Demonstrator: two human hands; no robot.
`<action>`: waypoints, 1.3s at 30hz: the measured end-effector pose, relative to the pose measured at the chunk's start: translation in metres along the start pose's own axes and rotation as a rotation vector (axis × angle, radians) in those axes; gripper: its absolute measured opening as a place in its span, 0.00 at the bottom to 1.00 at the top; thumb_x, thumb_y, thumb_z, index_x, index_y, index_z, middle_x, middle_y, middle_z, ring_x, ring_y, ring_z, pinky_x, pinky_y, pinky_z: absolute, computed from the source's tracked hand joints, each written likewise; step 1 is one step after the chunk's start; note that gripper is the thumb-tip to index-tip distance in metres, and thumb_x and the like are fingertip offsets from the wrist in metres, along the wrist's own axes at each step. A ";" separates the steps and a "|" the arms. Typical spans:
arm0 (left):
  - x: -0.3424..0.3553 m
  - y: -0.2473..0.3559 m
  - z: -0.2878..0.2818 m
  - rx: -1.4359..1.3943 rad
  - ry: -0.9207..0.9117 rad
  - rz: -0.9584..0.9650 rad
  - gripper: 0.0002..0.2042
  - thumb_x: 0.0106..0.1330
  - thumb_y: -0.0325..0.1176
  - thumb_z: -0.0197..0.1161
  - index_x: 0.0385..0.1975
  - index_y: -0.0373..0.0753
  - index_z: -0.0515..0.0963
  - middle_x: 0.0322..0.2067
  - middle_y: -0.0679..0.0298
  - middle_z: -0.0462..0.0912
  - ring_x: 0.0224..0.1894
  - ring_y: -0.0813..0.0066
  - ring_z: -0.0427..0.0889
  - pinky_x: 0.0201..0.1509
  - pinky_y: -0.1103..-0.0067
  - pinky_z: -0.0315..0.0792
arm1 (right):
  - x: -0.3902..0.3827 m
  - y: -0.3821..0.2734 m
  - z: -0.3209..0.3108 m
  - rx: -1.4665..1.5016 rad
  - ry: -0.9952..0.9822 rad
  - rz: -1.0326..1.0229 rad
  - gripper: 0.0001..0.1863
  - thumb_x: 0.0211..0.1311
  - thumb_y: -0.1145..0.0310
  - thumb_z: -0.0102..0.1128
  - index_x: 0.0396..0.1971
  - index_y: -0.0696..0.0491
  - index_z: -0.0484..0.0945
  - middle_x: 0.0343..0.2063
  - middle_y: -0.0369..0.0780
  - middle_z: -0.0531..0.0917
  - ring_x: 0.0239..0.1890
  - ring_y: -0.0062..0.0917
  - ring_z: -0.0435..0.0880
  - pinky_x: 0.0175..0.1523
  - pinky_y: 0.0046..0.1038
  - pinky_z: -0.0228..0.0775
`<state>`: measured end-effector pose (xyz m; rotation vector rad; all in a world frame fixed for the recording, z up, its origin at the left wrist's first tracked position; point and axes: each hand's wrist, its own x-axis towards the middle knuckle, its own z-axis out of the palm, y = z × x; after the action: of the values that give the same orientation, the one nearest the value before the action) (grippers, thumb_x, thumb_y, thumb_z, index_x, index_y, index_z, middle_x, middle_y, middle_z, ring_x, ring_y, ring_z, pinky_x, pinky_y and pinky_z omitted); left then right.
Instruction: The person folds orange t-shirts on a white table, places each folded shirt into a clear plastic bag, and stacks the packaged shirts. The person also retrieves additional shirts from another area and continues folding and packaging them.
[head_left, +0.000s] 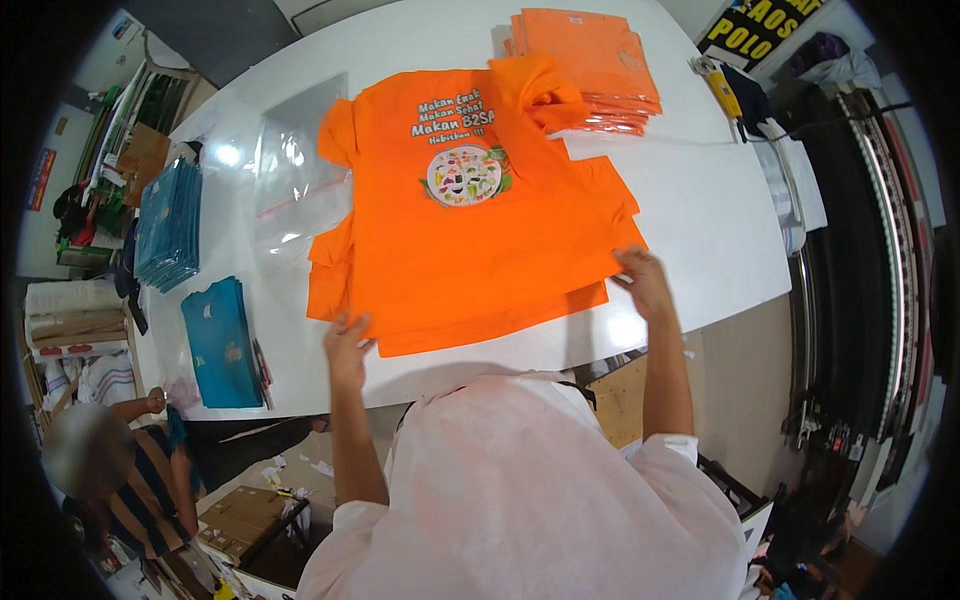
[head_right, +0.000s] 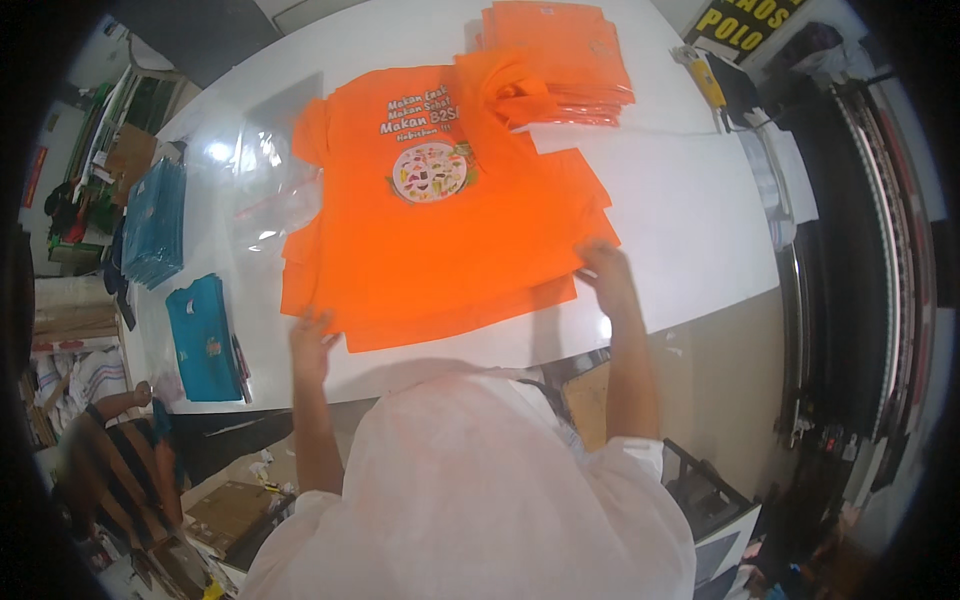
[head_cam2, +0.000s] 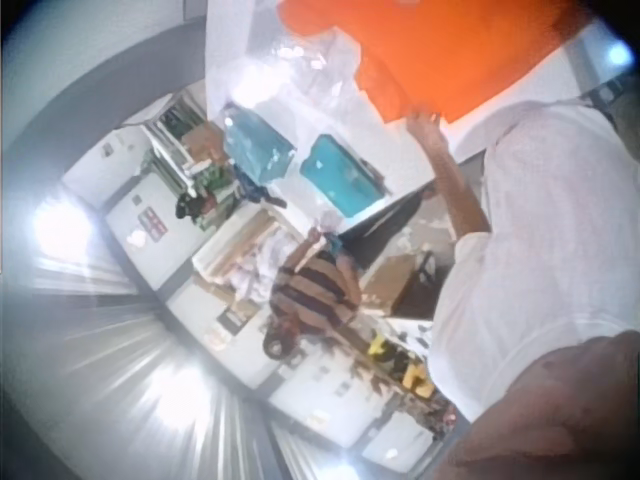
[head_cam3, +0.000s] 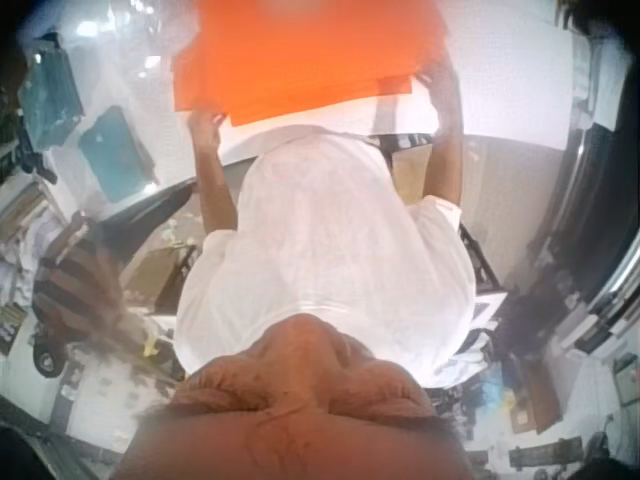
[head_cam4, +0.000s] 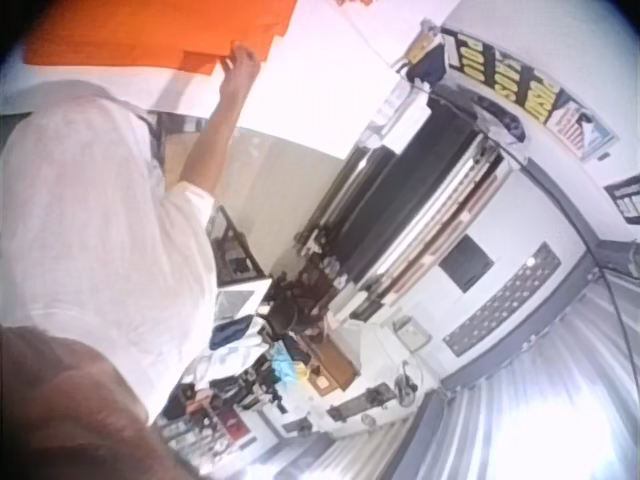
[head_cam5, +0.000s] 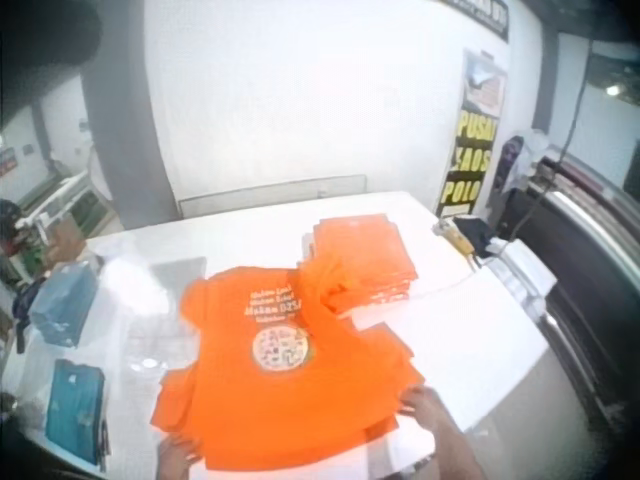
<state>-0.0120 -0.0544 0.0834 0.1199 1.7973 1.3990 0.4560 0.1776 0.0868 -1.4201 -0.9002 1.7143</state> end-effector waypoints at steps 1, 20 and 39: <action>0.005 -0.020 0.007 0.067 -0.042 -0.085 0.31 0.68 0.33 0.71 0.68 0.31 0.68 0.62 0.56 0.75 0.59 0.64 0.78 0.52 0.66 0.80 | 0.011 0.037 -0.014 -0.050 0.069 0.095 0.16 0.64 0.65 0.66 0.48 0.55 0.79 0.43 0.37 0.83 0.45 0.25 0.83 0.49 0.32 0.79; 0.014 -0.038 0.013 0.376 -0.114 -0.086 0.17 0.66 0.36 0.69 0.51 0.35 0.81 0.43 0.65 0.81 0.46 0.74 0.78 0.48 0.72 0.72 | 0.021 0.041 -0.004 -0.583 0.006 0.115 0.13 0.57 0.62 0.72 0.31 0.54 0.78 0.27 0.32 0.77 0.30 0.19 0.75 0.33 0.26 0.68; 0.022 -0.053 0.001 0.752 0.026 0.294 0.15 0.63 0.39 0.71 0.24 0.31 0.82 0.22 0.66 0.80 0.24 0.74 0.71 0.31 0.71 0.66 | 0.008 -0.007 0.028 0.175 -0.085 0.229 0.11 0.69 0.67 0.64 0.45 0.55 0.76 0.44 0.33 0.75 0.33 0.21 0.70 0.34 0.23 0.66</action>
<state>-0.0045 -0.0615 0.0273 0.7843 2.3109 0.8349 0.4279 0.1867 0.0933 -1.3836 -0.6321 1.9842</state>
